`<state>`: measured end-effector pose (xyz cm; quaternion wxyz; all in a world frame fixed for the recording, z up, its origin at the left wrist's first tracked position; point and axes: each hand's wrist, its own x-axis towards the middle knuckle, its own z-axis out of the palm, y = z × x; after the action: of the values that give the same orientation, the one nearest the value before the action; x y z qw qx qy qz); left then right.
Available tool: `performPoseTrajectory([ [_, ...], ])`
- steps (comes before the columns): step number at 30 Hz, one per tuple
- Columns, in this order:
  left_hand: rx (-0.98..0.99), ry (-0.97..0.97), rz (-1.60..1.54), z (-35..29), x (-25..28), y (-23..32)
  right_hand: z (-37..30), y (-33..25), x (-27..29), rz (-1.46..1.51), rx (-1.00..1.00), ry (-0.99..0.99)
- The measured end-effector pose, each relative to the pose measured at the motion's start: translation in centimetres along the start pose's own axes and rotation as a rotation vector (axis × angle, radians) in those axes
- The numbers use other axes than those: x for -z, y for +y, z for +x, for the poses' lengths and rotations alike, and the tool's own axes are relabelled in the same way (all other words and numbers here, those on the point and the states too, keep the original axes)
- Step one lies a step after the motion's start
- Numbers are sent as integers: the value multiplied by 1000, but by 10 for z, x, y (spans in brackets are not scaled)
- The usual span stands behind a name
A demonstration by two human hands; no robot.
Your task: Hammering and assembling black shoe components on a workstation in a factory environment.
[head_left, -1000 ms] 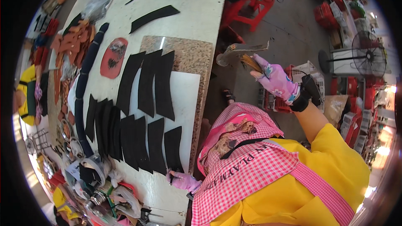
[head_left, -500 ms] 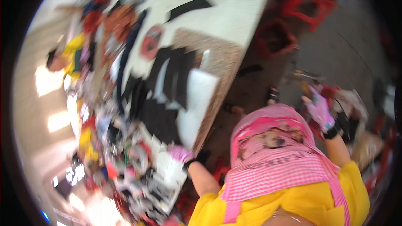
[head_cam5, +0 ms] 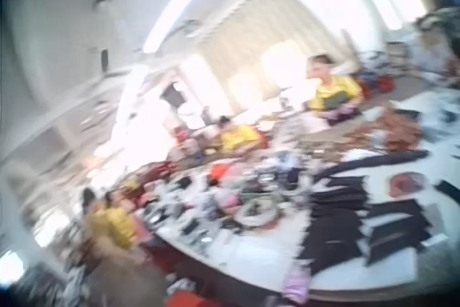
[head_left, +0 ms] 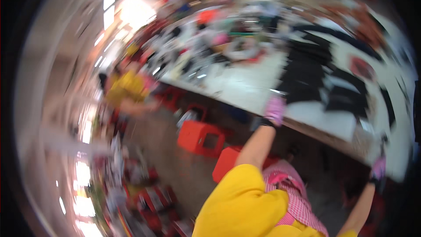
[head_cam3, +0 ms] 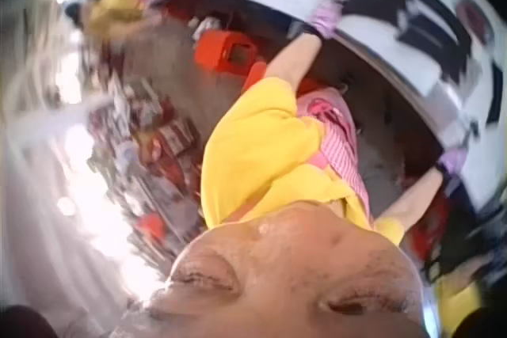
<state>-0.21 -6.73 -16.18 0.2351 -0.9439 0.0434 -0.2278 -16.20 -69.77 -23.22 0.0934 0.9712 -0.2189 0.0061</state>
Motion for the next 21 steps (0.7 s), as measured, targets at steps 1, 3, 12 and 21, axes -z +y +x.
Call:
performPoseTrajectory([
  [1, 20, 9, -637, 23, 22, 69, 12, 73, -54, -104, -82, -71],
  [3, 389, -308, -1086, 55, 74, 97, 24, 149, -97, -243, -170, -245],
  [12, 325, -126, -1120, 0, 119, 16, 57, -75, 98, 1172, 130, 91],
  [21, 390, -470, -1275, 31, 102, 33, -24, -386, 230, 602, 1025, 57],
])
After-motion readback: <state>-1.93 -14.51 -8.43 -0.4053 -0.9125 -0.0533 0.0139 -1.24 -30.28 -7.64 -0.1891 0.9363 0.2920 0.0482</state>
